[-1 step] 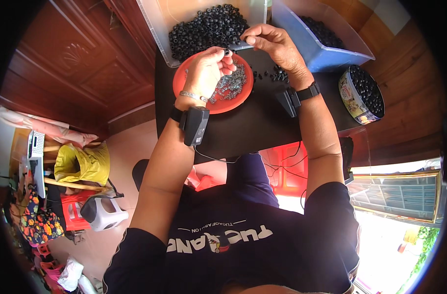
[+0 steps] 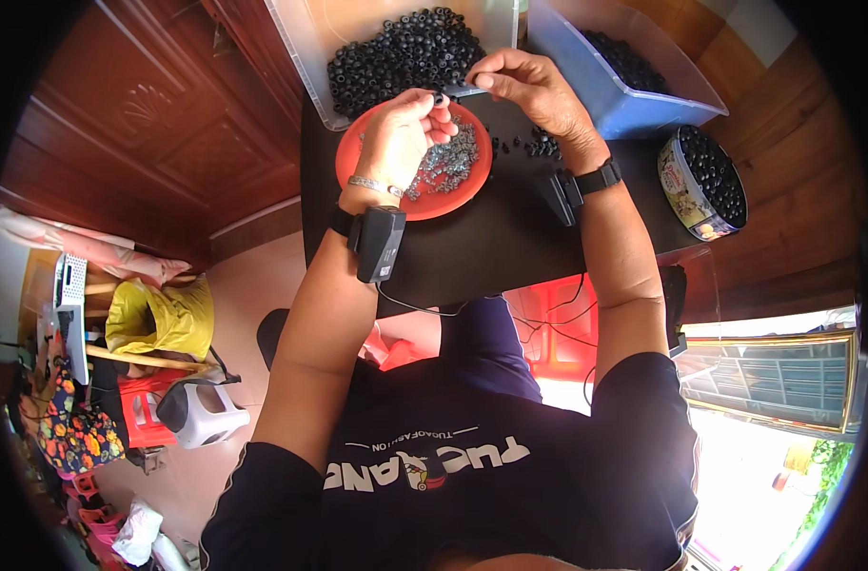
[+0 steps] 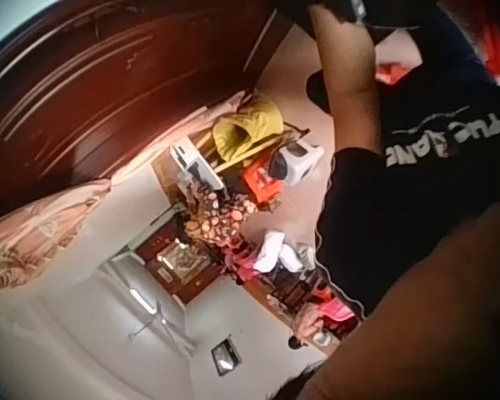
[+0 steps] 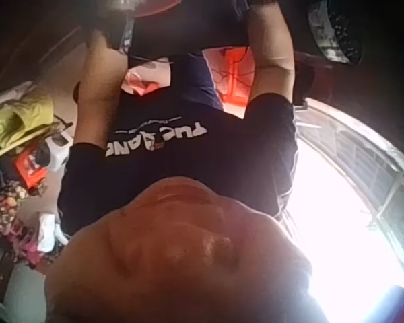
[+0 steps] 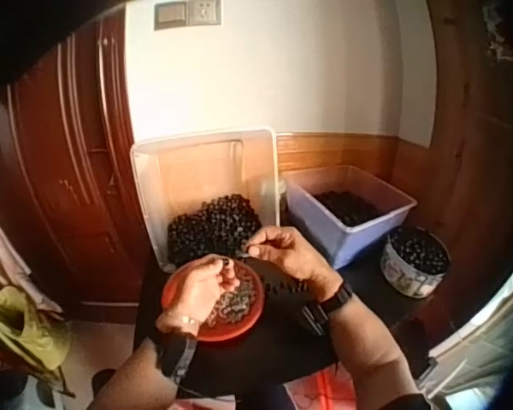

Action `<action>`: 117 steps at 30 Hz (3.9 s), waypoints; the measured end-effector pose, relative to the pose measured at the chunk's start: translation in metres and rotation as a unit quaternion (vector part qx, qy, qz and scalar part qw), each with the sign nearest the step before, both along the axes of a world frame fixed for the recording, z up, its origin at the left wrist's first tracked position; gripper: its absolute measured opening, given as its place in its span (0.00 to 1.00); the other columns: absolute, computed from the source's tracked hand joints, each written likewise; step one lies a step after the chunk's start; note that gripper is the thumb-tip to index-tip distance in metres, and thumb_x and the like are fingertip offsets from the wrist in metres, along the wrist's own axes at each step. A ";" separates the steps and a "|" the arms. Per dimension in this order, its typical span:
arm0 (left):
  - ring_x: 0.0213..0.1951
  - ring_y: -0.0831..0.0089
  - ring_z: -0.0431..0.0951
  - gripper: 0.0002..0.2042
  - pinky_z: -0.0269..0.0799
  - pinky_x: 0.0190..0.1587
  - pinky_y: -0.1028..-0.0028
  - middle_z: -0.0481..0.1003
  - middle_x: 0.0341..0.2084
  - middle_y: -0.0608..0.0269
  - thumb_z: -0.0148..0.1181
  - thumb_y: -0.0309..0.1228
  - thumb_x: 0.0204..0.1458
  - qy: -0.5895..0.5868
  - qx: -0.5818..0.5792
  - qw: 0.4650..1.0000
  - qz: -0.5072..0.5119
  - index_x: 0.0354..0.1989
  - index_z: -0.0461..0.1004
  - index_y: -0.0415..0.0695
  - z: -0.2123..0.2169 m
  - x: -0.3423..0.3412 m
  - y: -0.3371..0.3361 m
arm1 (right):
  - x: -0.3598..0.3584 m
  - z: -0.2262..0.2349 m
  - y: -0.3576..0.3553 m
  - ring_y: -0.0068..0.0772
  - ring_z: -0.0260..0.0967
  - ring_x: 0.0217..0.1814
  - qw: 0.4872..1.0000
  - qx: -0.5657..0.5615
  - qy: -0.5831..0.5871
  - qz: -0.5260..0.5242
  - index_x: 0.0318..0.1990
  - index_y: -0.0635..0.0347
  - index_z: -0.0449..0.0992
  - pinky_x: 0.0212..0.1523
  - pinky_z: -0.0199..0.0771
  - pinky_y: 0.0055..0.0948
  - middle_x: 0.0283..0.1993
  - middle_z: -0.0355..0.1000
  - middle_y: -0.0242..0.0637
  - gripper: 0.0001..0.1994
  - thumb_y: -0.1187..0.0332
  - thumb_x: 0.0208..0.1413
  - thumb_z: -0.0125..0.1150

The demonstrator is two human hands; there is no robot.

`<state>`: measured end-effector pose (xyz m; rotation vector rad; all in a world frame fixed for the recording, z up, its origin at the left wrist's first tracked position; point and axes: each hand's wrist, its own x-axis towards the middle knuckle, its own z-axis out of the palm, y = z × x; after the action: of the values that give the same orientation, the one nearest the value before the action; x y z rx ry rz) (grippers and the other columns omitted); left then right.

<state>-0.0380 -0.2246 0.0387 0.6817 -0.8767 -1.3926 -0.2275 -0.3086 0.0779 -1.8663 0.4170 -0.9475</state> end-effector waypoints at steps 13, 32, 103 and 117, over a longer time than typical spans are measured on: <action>0.33 0.65 0.74 0.06 0.69 0.39 0.68 0.73 0.30 0.57 0.51 0.30 0.54 0.066 0.020 0.990 0.127 0.34 0.71 0.41 0.003 0.022 -0.005 | 0.028 -0.009 0.028 0.24 0.72 0.36 0.954 -0.087 0.255 0.131 0.38 0.59 0.77 0.41 0.69 0.25 0.33 0.76 0.31 0.10 0.67 0.49 0.64; 0.31 0.63 0.75 0.08 0.69 0.38 0.68 0.74 0.29 0.57 0.52 0.32 0.53 0.050 0.035 0.991 0.122 0.32 0.72 0.40 0.001 0.025 -0.006 | 0.046 -0.030 0.040 0.36 0.70 0.40 0.890 -0.351 0.276 0.091 0.32 0.53 0.78 0.41 0.70 0.34 0.30 0.73 0.32 0.07 0.71 0.44 0.60; 0.35 0.67 0.75 0.10 0.68 0.39 0.73 0.74 0.34 0.56 0.45 0.31 0.58 -0.003 -0.036 0.998 -0.060 0.38 0.70 0.38 0.004 0.013 0.001 | 0.032 -0.018 0.013 0.17 0.67 0.40 0.999 -0.025 -0.039 -0.010 0.37 0.61 0.75 0.44 0.68 0.22 0.35 0.72 0.27 0.12 0.61 0.60 0.55; 0.34 0.70 0.76 0.10 0.69 0.37 0.75 0.74 0.32 0.58 0.46 0.32 0.58 -0.048 -0.016 0.996 -0.071 0.38 0.69 0.38 0.009 0.009 0.004 | 0.033 -0.012 0.021 0.17 0.68 0.34 0.998 -0.026 -0.047 0.019 0.36 0.63 0.74 0.38 0.70 0.22 0.32 0.71 0.30 0.10 0.64 0.60 0.55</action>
<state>-0.0287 -0.2203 0.0474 0.6772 -1.0372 -1.4789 -0.1941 -0.2872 0.0656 -1.8606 0.3010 -1.0251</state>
